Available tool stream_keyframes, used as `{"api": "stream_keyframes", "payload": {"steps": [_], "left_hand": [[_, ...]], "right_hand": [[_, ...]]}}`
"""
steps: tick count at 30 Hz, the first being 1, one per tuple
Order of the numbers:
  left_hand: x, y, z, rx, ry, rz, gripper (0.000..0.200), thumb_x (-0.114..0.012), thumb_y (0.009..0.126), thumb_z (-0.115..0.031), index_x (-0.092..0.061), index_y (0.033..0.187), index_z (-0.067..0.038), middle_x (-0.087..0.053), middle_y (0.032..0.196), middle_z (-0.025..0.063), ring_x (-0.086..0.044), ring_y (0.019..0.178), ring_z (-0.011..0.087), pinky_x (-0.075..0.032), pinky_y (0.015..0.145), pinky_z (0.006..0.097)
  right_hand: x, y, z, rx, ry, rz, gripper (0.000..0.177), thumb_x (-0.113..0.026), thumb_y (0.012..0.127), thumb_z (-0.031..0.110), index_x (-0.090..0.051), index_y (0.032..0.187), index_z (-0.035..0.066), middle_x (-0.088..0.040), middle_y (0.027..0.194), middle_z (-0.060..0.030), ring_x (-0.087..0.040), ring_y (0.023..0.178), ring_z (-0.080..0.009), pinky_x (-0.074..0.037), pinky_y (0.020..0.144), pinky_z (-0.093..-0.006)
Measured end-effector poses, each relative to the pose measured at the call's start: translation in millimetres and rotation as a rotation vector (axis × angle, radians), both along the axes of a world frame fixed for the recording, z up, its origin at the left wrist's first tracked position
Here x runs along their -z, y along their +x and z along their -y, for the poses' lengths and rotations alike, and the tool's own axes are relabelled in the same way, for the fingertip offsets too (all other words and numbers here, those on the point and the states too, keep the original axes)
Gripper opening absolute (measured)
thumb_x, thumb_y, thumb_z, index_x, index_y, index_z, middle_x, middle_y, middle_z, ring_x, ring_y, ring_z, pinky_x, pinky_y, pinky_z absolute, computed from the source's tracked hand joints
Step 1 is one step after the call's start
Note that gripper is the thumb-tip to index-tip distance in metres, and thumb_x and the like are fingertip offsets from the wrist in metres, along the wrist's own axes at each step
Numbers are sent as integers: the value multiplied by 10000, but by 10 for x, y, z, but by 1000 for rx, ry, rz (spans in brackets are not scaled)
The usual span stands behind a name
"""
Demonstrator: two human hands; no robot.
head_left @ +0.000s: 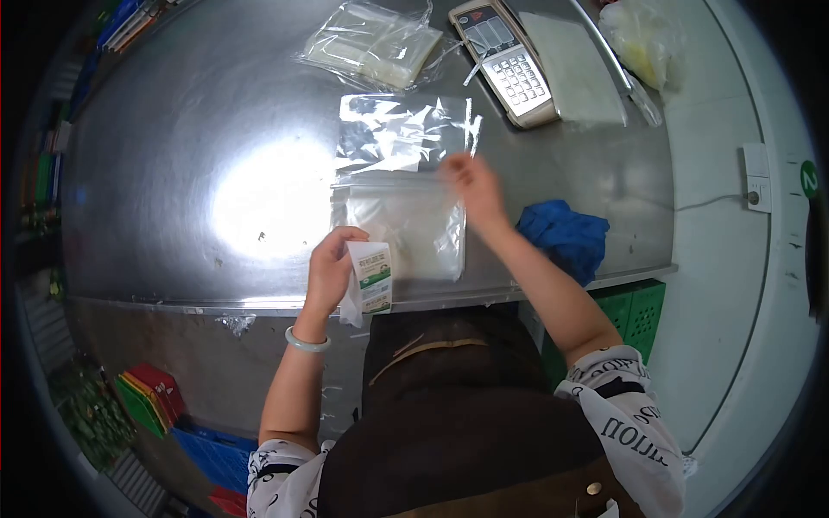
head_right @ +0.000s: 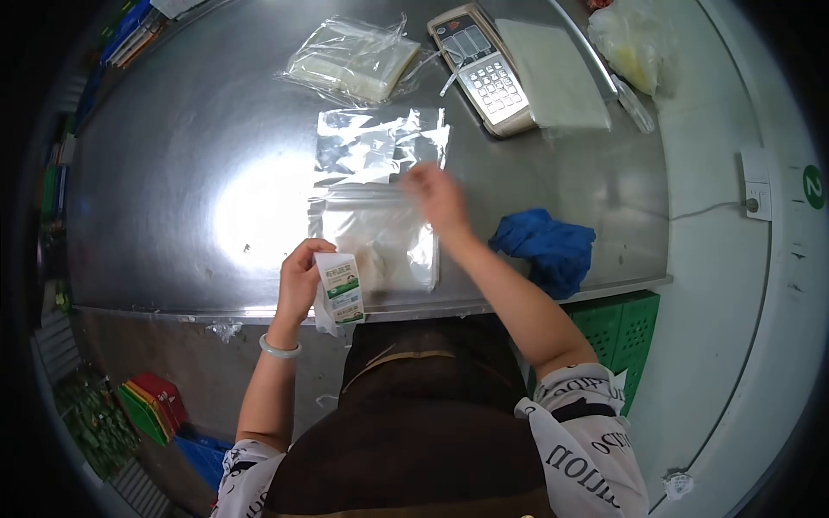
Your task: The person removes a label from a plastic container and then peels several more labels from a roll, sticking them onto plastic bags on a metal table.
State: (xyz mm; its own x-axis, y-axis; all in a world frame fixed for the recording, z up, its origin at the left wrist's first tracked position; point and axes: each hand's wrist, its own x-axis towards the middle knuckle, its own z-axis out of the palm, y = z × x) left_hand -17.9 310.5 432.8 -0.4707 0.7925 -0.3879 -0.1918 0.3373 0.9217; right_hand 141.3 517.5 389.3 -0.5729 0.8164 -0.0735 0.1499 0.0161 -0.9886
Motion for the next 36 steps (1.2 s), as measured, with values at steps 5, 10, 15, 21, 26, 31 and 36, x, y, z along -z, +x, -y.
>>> {"api": "stream_keyframes", "payload": {"steps": [5, 10, 15, 21, 26, 31, 36], "left_hand": [[139, 47, -47, 123, -107, -97, 68, -588, 846, -37, -562, 818, 20, -563, 704, 13, -479, 663, 80, -421, 608, 250], [414, -52, 133, 114, -296, -335, 261, -670, 809, -77, -493, 643, 19, -487, 591, -13, -400, 572, 61, -369, 519, 256], [763, -99, 272, 25, -278, -188, 125, -622, 782, 42, -548, 696, -12, -448, 638, -42, -378, 611, 42, -332, 536, 208], [427, -114, 231, -14, -107, -46, 90, -581, 788, 60, -639, 820, -1, -650, 790, 37, -595, 743, 114, -473, 670, 237], [432, -211, 354, 97, -125, 29, 59, -601, 805, 45, -641, 830, 9, -661, 872, 43, -597, 803, 94, -479, 724, 229], [208, -175, 205, 36, -1, -37, 48, -573, 849, 25, -614, 865, 7, -636, 916, 43, -589, 824, 96, -481, 746, 244], [110, -42, -17, -28, 56, 18, 73, -550, 870, 21, -588, 929, 3, -597, 867, 25, -584, 835, 102, -481, 759, 247]], "right_hand": [[-254, -130, 659, -648, 33, 323, 228, -665, 842, 239, -661, 920, 24, -625, 670, -105, -591, 594, -171, -458, 579, -307], [-121, -246, 432, -232, 4, 306, 221, -683, 828, 236, -679, 864, 18, -614, 635, -87, -570, 569, -109, -452, 545, -291], [304, -351, 324, -566, 649, 736, 278, -663, 795, 265, -615, 992, 74, -654, 768, -128, -654, 728, -276, -501, 624, -398], [158, 133, 144, -691, 646, 433, 296, -684, 767, 297, -613, 977, 101, -654, 876, -108, -637, 850, -290, -483, 700, -436], [462, 326, 186, -799, 659, 223, 212, -643, 817, 222, -607, 976, 87, -632, 826, -91, -602, 785, -309, -469, 716, -442], [365, 130, -57, -180, 16, 261, 125, -590, 897, 173, -594, 920, 50, -602, 781, -37, -567, 722, -173, -474, 675, -345], [-82, -33, 19, -62, 50, 132, 172, -606, 900, 195, -613, 986, 46, -620, 805, -31, -554, 699, -108, -471, 644, -282]]}}
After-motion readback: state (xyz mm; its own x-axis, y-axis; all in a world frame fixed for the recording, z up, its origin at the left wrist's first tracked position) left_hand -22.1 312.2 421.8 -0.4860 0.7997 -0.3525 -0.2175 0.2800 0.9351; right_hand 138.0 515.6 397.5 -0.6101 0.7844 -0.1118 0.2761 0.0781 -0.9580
